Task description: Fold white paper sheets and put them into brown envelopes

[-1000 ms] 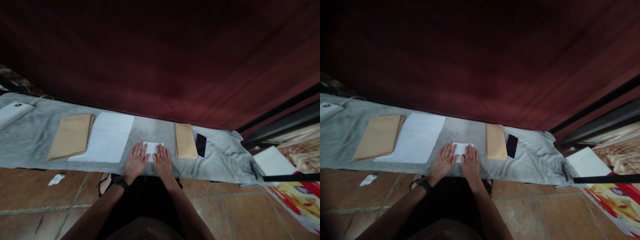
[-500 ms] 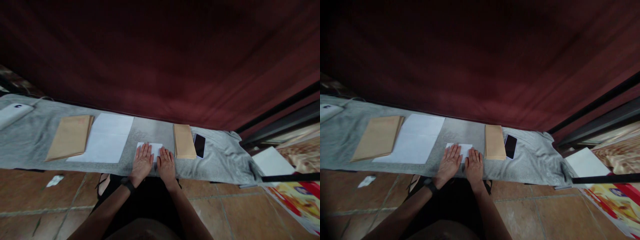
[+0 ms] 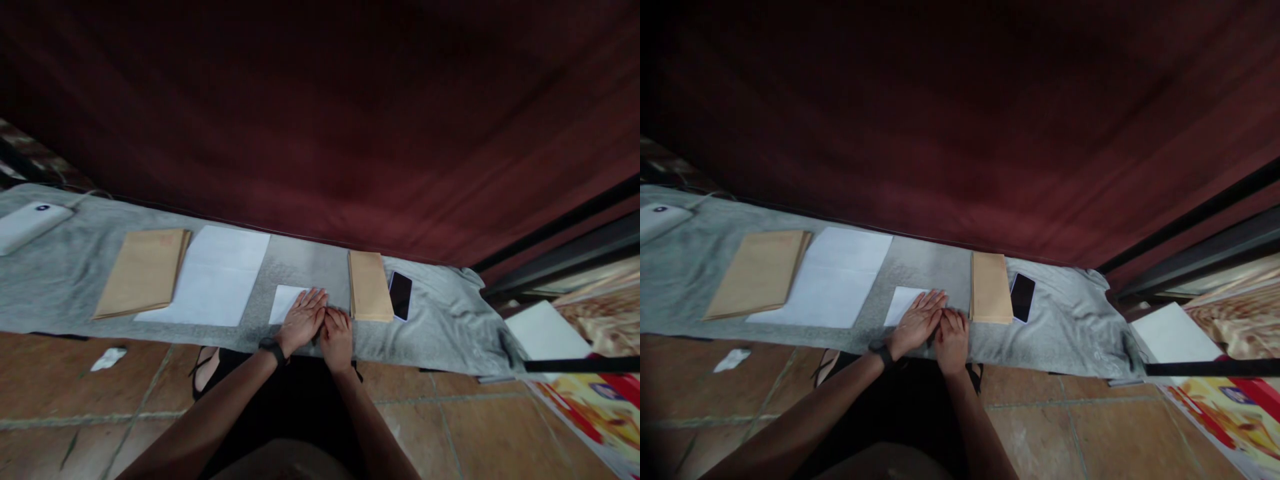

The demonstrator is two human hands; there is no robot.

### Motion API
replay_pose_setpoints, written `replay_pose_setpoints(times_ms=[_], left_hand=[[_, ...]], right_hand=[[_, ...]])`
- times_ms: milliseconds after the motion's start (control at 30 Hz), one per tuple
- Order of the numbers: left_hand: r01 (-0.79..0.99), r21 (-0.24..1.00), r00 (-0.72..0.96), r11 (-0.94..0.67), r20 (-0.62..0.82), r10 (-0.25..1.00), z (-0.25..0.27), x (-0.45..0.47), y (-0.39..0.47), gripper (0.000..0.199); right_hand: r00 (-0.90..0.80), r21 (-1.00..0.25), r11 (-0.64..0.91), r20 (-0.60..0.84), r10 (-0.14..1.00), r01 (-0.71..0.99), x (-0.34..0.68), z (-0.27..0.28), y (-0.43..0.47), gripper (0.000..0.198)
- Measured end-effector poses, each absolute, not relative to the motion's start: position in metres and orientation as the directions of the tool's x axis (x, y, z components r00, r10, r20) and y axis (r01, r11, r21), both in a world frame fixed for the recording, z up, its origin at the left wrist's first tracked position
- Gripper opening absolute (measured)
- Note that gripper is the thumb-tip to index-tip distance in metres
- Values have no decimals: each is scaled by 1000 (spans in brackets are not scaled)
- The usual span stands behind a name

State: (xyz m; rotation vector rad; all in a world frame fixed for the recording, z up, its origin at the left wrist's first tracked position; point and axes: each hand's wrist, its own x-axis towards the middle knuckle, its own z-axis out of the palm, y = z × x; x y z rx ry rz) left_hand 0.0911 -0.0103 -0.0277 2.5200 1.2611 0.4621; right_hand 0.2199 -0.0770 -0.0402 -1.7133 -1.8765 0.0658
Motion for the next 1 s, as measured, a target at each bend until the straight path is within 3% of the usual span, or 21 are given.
replay_pose_setpoints(times_ms=[333,633,833,1000], left_hand=[[695,390,596,-604,158,787,-32,91,-4,50],[664,199,663,-721,290,690,-36,42,-57,57],[694,188,637,-695,290,714,-33,41,-63,53],[713,160,624,-683,300,722,-36,38,-63,53]], right_hand=[[21,-396,141,379,925,907,218,-37,-79,34],[33,-535,202,396,918,820,224,-38,-75,39],[-165,-437,301,323,932,848,214,-36,-61,40],[-110,-353,216,296,949,910,210,-39,-49,44]])
